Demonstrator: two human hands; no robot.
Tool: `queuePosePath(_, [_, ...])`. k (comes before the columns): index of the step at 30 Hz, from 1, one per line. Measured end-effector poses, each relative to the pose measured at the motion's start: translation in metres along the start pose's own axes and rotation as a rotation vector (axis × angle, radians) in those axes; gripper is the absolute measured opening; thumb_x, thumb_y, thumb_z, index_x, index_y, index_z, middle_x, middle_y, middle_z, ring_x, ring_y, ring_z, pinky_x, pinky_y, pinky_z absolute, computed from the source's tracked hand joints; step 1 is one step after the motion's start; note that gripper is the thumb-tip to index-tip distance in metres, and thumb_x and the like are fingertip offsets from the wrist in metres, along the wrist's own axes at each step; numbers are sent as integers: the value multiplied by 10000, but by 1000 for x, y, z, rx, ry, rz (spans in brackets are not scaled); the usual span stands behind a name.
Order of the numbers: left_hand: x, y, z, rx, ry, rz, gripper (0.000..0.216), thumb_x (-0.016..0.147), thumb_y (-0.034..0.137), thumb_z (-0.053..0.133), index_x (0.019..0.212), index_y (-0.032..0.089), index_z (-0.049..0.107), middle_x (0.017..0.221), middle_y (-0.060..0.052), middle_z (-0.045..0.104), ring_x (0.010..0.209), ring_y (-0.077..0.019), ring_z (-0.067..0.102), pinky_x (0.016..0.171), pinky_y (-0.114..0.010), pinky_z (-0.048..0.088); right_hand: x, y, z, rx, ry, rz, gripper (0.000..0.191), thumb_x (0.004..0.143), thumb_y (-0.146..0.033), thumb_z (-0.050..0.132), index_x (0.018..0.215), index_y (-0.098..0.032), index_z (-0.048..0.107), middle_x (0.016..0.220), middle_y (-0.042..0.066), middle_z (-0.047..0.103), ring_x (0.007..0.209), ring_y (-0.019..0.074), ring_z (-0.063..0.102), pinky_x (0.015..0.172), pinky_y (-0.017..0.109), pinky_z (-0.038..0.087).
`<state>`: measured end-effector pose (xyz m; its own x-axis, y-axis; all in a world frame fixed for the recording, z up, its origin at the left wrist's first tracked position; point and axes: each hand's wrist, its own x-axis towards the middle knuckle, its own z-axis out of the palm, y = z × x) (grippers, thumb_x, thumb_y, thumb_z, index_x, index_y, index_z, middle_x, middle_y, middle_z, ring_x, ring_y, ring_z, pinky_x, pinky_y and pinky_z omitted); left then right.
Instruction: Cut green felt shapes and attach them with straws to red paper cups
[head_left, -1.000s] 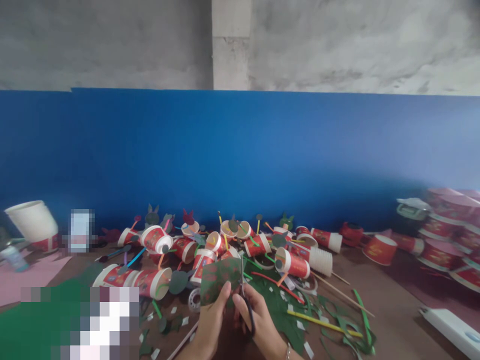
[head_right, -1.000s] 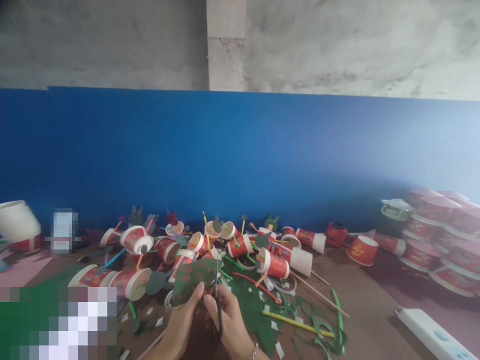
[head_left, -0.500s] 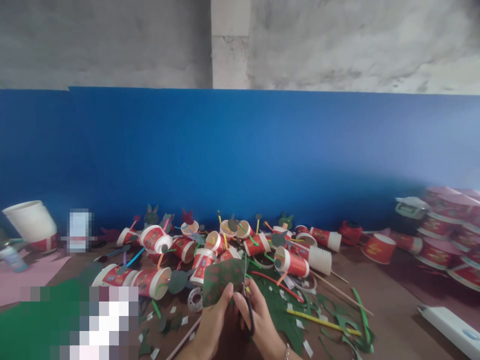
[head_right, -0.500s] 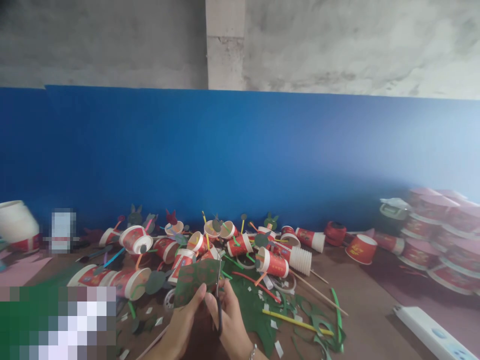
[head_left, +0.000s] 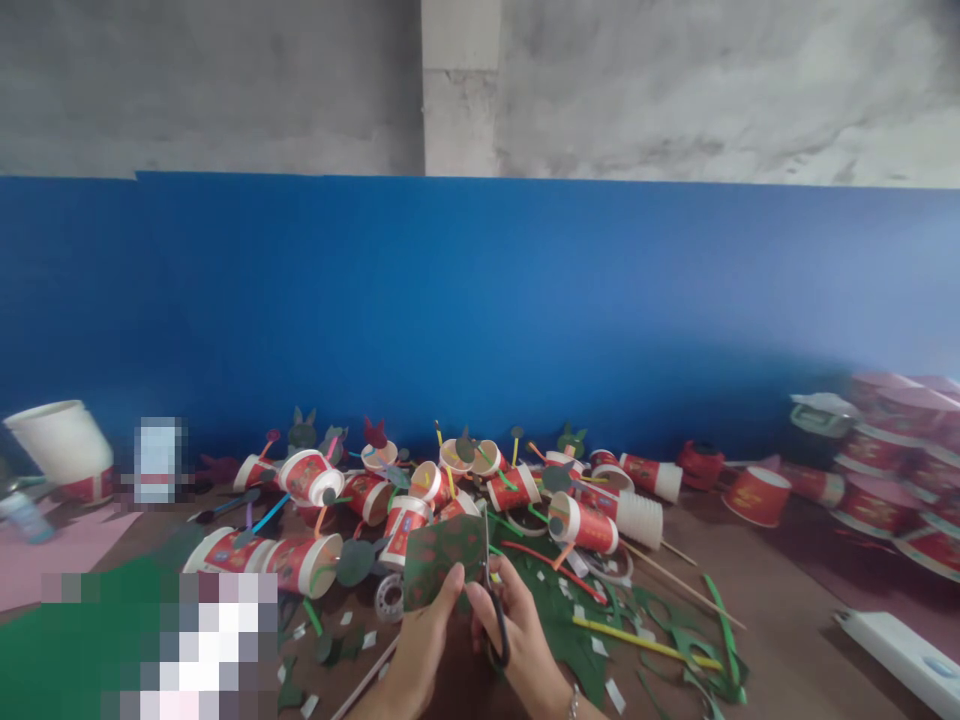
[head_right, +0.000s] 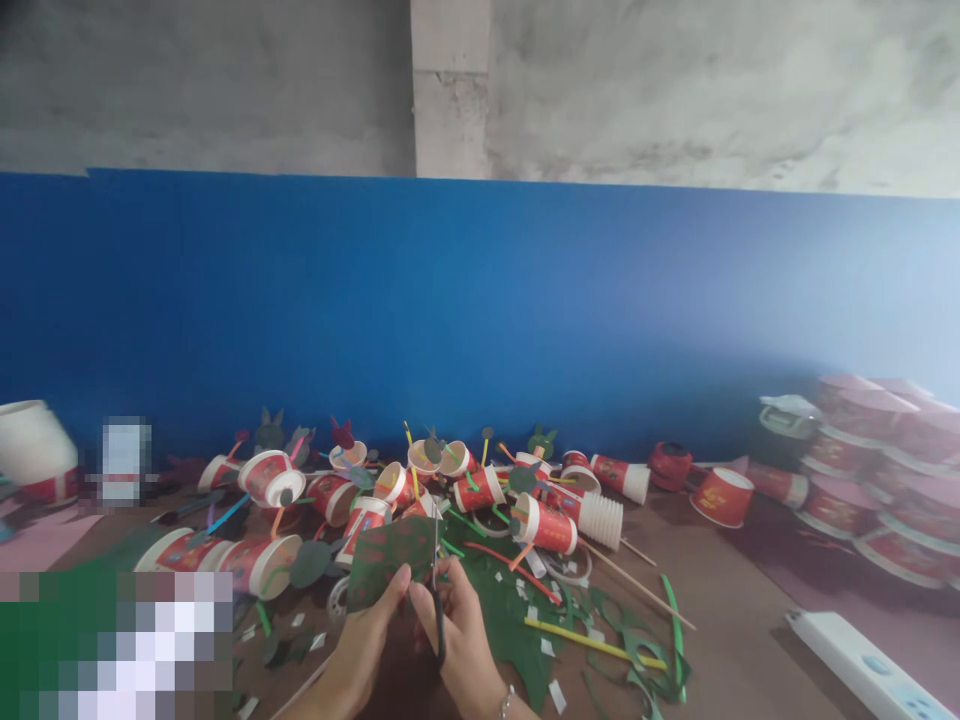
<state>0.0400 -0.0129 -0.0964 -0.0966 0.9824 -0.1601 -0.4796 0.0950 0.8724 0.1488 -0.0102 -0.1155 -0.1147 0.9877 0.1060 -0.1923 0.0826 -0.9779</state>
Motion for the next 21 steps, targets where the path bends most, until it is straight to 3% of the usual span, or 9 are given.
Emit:
queuePosePath(6, [5, -2, -2, -28, -11, 33, 436, 613, 407, 769, 950, 141, 693, 1056, -114, 690, 1030, -262, 614, 953, -351, 442, 2, 4, -1, -32, -11, -31, 407, 749, -567, 595, 825, -200, 435, 441, -105, 415, 340, 46, 372, 347, 143, 310])
queuePosePath(14, [0, 0, -3, 69, 82, -76, 363, 585, 414, 779, 788, 119, 718, 773, -111, 737, 892, -299, 666, 842, -351, 510, 0, 4, 1, -44, -47, 14, 447, 713, -599, 608, 810, -206, 417, 452, -105, 428, 339, 47, 383, 338, 141, 321])
queuePosePath(21, [5, -2, -7, 141, 30, -22, 354, 639, 423, 741, 838, 131, 724, 956, -106, 721, 974, -268, 639, 911, -325, 468, 0, 2, 0, -19, -27, -13, 448, 720, -586, 616, 837, -217, 392, 504, -87, 474, 399, 54, 424, 376, 141, 309])
